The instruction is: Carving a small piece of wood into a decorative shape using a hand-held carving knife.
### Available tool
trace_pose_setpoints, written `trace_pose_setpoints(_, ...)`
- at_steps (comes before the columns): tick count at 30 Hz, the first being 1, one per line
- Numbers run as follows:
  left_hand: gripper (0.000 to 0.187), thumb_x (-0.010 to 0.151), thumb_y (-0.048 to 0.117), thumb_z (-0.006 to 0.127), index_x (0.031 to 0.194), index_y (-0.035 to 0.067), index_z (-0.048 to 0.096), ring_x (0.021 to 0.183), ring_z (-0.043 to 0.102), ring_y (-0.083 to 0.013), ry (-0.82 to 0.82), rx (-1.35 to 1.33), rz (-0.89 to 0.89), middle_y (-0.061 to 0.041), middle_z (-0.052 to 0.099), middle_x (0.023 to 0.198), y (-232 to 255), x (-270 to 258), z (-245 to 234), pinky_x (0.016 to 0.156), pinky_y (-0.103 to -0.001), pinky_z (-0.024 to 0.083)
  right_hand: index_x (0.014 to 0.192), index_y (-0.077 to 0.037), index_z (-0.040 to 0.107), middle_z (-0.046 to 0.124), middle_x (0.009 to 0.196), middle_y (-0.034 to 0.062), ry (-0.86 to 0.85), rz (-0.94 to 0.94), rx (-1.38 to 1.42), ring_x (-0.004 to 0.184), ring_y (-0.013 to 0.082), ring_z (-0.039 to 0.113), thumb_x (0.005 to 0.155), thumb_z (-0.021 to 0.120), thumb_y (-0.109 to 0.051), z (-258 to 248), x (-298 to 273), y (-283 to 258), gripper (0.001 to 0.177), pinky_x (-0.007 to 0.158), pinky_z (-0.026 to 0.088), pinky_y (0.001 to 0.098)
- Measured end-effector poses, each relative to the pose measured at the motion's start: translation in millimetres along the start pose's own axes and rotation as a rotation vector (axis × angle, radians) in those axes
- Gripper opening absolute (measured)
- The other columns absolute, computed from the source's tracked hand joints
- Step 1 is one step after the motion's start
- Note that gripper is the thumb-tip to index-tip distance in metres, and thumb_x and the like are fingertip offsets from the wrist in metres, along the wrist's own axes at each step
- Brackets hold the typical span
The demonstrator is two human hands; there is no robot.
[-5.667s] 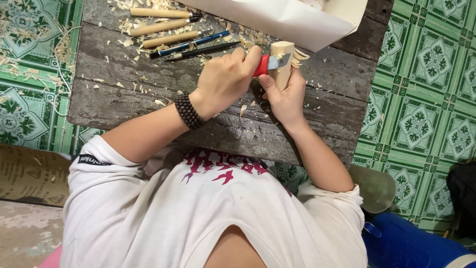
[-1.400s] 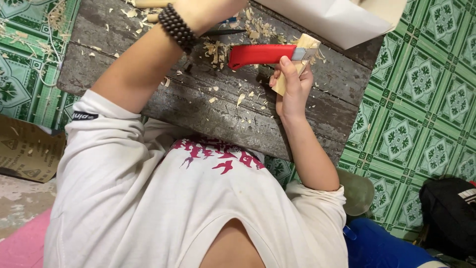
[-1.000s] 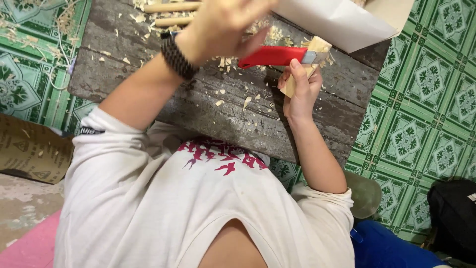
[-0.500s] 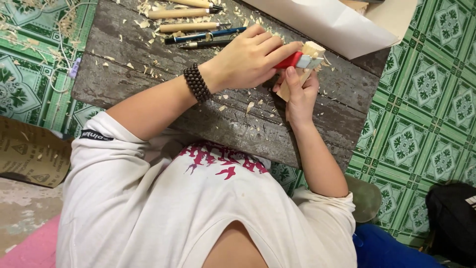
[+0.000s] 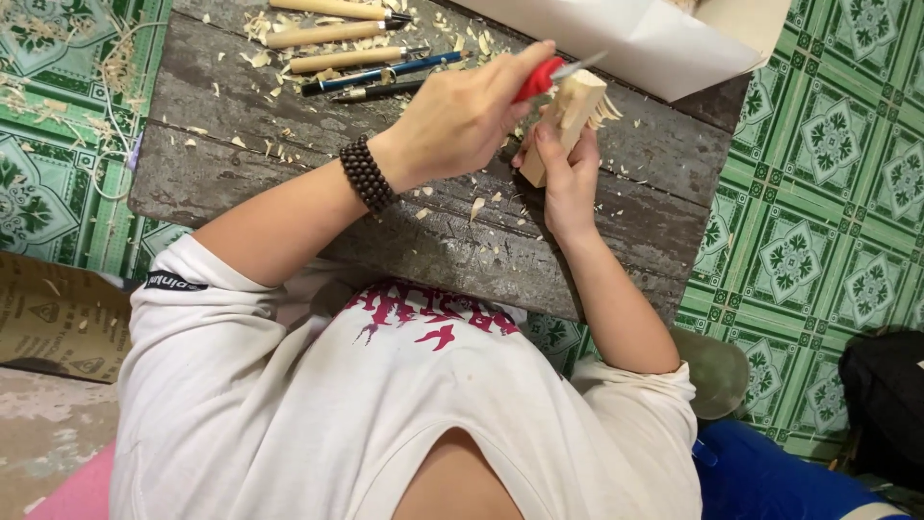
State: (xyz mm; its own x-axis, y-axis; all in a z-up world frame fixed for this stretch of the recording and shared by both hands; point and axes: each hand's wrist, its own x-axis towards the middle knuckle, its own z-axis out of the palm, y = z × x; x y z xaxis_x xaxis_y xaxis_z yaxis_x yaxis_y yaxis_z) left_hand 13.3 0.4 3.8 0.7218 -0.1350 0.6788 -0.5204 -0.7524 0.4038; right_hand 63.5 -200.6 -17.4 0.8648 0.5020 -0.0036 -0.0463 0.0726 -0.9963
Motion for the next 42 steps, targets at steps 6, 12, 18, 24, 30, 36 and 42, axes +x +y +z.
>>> trace_pose_setpoints(6,0.041,0.095,0.008,0.079,0.126,-0.003,0.055,0.072,0.062,-0.0185,0.051,-0.222,-0.038,-0.012,0.065,0.104,6.0,7.8,-2.6,0.059,-0.027,0.051,0.138,0.000,0.043,0.063,0.111,0.0125,-0.049,-0.105,-0.227,0.088,0.0180,0.063,0.104,0.060,-0.016,-8.8,-2.6,11.2,0.041,0.077,0.053,0.0283)
trace_pose_setpoints(12,0.012,0.099,0.002,0.072,0.100,0.000,0.060,0.060,0.048,-0.0160,0.121,-0.547,-0.117,-0.006,0.059,0.078,10.0,13.0,-8.6,0.058,-0.028,0.041,0.148,-0.001,0.036,0.060,0.131,0.0187,-0.076,-0.382,-0.563,0.114,0.0283,0.064,0.106,0.065,-0.014,-0.5,-7.3,-1.9,0.052,0.095,0.053,0.0380)
trace_pose_setpoints(18,0.015,0.107,0.016,0.060,0.112,0.002,0.060,0.060,0.050,-0.0105,0.024,-0.937,-0.416,-0.002,0.058,0.076,-6.1,4.9,-3.6,0.055,-0.025,0.042,0.142,0.002,0.044,0.066,0.124,0.0195,0.020,-0.495,-0.727,0.105,0.0307,0.068,0.099,0.071,-0.002,13.8,-9.3,-22.1,0.051,0.091,0.056,0.0410)
trace_pose_setpoints(24,0.012,0.103,0.019,0.059,0.103,0.007,0.059,0.058,0.058,-0.0088,-0.124,-1.335,-0.724,-0.001,0.060,0.077,-16.4,3.6,-5.3,0.054,-0.021,0.049,0.148,-0.007,0.040,0.060,0.129,0.0147,0.035,-0.554,-0.720,0.111,0.0288,0.065,0.095,0.076,0.003,6.4,-10.4,-13.1,0.065,0.097,0.056,0.0401)
trace_pose_setpoints(30,0.014,0.095,0.016,0.055,0.096,0.003,0.060,0.053,0.057,-0.0083,-0.265,-1.446,-0.961,-0.003,0.062,0.072,-16.3,10.6,-16.8,0.045,-0.020,0.046,0.142,-0.007,0.046,0.058,0.125,0.0114,0.037,-0.550,-0.732,0.107,0.0263,0.061,0.088,0.074,0.010,11.4,-14.0,-26.1,0.063,0.096,0.052,0.0370)
trace_pose_setpoints(36,0.014,0.091,0.018,0.053,0.088,0.006,0.058,0.054,0.058,-0.0103,-0.258,-1.468,-0.992,-0.004,0.061,0.069,-15.7,12.5,-19.4,0.049,-0.022,0.048,0.146,-0.010,0.040,0.059,0.120,0.0087,0.046,-0.474,-0.594,0.102,0.0200,0.062,0.091,0.079,0.008,8.4,-17.0,-21.7,0.070,0.092,0.054,0.0317)
trace_pose_setpoints(42,0.013,0.091,0.019,0.054,0.083,0.008,0.057,0.053,0.057,-0.0103,-0.289,-1.459,-0.969,-0.002,0.059,0.066,-18.7,12.5,-16.8,0.050,-0.023,0.048,0.129,-0.006,0.048,0.058,0.117,0.0088,0.114,-0.488,-0.580,0.102,0.0207,0.058,0.089,0.082,0.001,11.5,-16.5,-41.3,0.053,0.093,0.050,0.0330)
